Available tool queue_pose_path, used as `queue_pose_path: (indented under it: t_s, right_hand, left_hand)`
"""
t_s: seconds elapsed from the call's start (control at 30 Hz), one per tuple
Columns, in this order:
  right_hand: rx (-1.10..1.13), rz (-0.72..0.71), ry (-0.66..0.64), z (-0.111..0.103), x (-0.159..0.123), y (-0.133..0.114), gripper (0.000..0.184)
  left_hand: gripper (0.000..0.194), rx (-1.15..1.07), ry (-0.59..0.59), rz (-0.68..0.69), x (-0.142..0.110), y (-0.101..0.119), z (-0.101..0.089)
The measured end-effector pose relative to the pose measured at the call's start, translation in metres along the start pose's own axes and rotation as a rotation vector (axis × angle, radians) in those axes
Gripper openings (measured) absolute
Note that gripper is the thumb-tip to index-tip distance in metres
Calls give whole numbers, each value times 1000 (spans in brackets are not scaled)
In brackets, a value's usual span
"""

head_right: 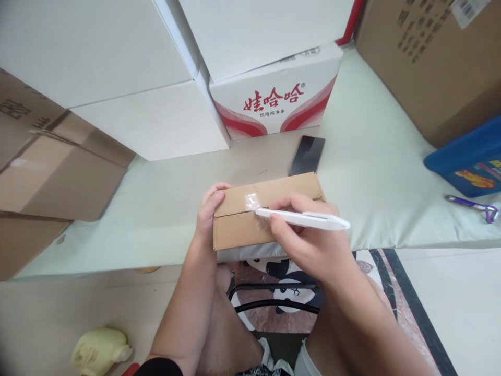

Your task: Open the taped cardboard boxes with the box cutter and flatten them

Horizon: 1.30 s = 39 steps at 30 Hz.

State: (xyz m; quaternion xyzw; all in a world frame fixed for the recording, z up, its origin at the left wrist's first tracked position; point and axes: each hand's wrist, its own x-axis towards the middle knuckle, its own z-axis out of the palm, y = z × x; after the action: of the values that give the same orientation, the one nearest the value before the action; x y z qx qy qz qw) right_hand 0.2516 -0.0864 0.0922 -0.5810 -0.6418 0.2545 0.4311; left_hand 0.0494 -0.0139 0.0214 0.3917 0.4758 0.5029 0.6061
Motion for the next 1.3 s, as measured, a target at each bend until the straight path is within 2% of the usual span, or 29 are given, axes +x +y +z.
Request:
queue_pose_path:
  t_s: [0.43,0.87,1.3]
  right_hand:
    - [-66,7,-33,1,3,1,14]
    - [-66,24,-131,-2,4,3,13]
    - [-66,44,-40,1,6,1,15]
  left_hand:
    - [35,8,9,-1,-1,2,1]
    - [29,10,10,26,0,-2,-1]
    - [31,9,17,17,-1,-1,0]
